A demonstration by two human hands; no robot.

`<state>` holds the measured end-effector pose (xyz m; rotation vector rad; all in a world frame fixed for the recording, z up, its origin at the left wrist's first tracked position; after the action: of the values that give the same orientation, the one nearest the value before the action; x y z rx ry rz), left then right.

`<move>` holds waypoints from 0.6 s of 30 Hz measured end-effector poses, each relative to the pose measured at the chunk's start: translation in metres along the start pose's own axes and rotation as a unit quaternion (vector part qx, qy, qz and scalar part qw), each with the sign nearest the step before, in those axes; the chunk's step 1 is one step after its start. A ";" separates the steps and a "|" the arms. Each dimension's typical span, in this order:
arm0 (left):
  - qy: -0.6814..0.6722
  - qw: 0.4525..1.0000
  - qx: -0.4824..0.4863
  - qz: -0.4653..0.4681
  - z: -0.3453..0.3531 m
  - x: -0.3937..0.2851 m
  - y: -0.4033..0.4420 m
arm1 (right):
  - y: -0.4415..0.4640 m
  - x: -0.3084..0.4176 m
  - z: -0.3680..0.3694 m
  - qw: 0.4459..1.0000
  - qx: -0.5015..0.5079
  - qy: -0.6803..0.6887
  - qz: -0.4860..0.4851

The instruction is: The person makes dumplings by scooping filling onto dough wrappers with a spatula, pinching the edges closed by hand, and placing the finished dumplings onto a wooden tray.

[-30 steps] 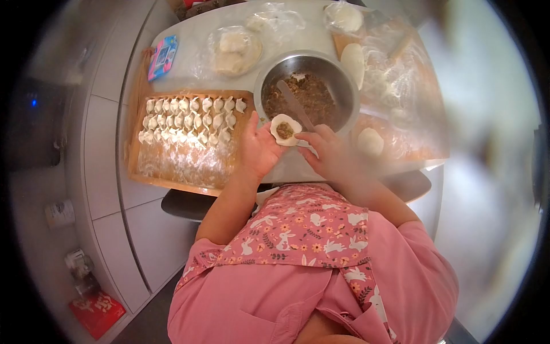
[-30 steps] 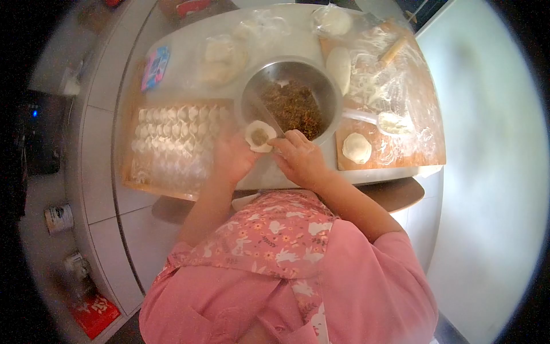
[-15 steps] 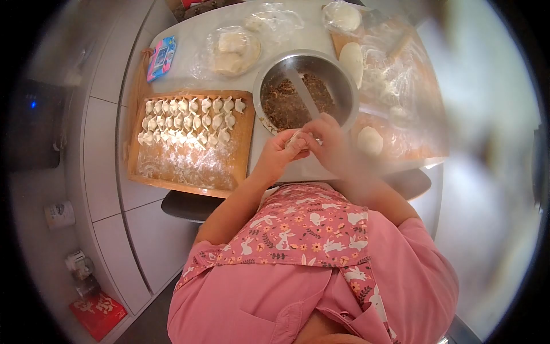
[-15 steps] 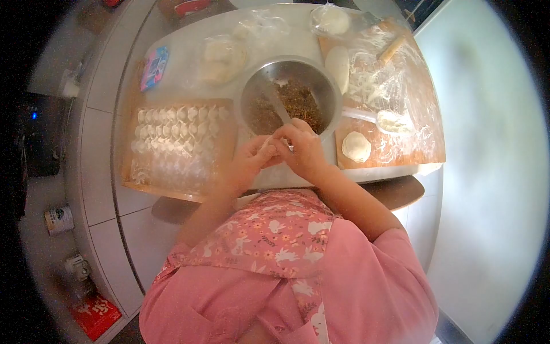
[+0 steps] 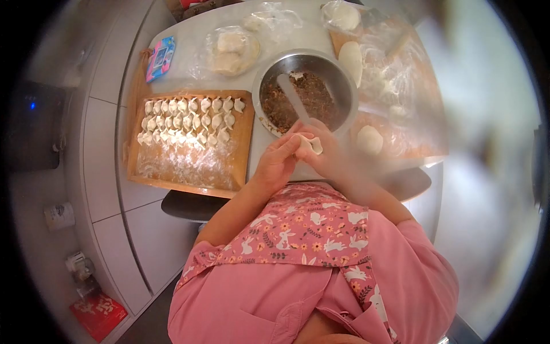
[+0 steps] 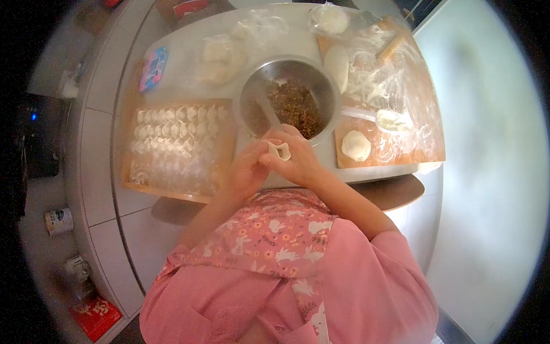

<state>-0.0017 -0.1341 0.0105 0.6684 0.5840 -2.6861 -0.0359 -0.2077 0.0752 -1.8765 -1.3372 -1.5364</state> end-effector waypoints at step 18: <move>0.349 0.909 0.001 0.229 0.047 -0.034 0.004 | -0.007 -0.027 0.009 0.966 -0.016 0.154 0.208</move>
<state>0.0108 -0.1526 0.0643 1.5685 0.4955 -1.9673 -0.0359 -0.2091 0.0464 -1.7084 -0.7300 -1.5461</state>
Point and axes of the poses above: each hand's wrist, its own y-axis towards the middle knuckle, its own z-axis out of the palm, x = y × z, the point moved 9 cm from there along y, towards the middle knuckle, and after that the axes turned 8 degrees about -x, right-handed, at the moved point
